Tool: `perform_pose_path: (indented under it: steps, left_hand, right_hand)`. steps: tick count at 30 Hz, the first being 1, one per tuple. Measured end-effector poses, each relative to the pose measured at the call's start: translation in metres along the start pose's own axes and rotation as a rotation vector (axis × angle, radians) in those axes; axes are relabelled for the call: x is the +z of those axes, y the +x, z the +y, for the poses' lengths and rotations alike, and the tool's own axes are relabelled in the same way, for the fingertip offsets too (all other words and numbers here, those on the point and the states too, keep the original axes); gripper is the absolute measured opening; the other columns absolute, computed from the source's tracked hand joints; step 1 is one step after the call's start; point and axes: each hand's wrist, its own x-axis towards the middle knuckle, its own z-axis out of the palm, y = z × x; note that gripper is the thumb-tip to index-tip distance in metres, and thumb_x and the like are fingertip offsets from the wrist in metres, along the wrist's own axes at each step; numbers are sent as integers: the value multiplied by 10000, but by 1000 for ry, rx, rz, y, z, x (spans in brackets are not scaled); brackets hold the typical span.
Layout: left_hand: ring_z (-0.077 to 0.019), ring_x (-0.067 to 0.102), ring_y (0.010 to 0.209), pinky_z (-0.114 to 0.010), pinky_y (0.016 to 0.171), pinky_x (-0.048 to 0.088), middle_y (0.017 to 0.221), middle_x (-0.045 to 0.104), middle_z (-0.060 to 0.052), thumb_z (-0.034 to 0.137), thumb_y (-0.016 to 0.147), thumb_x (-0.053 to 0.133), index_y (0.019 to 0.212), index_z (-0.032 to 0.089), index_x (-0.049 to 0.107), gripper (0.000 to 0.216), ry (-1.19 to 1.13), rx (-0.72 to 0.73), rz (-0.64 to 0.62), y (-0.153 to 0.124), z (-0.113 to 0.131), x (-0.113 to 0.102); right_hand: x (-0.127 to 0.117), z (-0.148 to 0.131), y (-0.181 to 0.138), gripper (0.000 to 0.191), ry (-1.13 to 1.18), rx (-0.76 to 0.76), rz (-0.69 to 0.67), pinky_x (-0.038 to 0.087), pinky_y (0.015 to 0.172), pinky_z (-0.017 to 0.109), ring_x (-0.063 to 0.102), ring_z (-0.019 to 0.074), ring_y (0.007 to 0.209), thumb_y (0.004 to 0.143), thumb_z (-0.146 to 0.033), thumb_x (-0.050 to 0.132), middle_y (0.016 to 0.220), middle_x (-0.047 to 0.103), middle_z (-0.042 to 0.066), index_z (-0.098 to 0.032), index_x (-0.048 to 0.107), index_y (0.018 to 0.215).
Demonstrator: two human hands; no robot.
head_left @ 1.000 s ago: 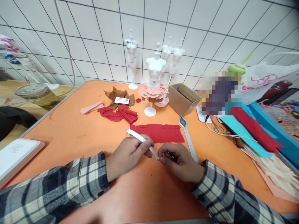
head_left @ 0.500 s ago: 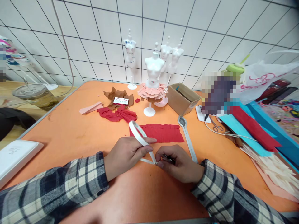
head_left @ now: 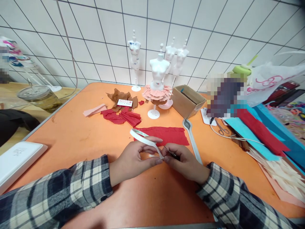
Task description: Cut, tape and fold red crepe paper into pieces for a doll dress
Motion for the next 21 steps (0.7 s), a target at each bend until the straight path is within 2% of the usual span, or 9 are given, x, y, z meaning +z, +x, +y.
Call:
perform_pose_path:
  steps: [3,5,11,17,21]
  left_hand:
    - [-201,713,811,-335,813,561,861,751,-55,249,773,701,1055,170,627,302,-11,-38,96,1,2,3]
    - [-195,716,794,-334,810,568,833,752,-45,229,784,683,1027,178,636,253,-23,-41,118,1,0,3]
    - [-185,707,781,-314,762,575,849,733,-38,213,772,707,941,193,676,173,19,28,203,1,-5,1]
    - [-168,692,720,-286,696,577,821,717,-31,226,753,732,924,192,674,183,-26,11,250,2,-3,0]
    - [-156,694,699,-259,683,574,788,712,-24,228,746,739,910,185,671,182,-21,26,296,2,-1,-1]
  right_hand:
    - [2,0,1,170,-64,-9,16,273,524,224,345,95,561,880,-305,539,621,396,-52,-183,513,765]
    - [2,1,2,158,-110,-3,32,268,517,223,347,90,551,888,-289,537,614,400,-56,-181,523,773]
    - [1,2,3,168,-226,24,99,274,515,225,366,91,550,895,-287,539,602,415,-54,-168,560,778]
    - [3,5,4,125,-256,71,179,279,514,231,374,96,537,863,-287,578,603,428,-59,-176,624,896]
    - [0,5,6,92,-291,123,251,288,513,232,385,101,537,842,-264,583,593,429,-56,-179,614,821]
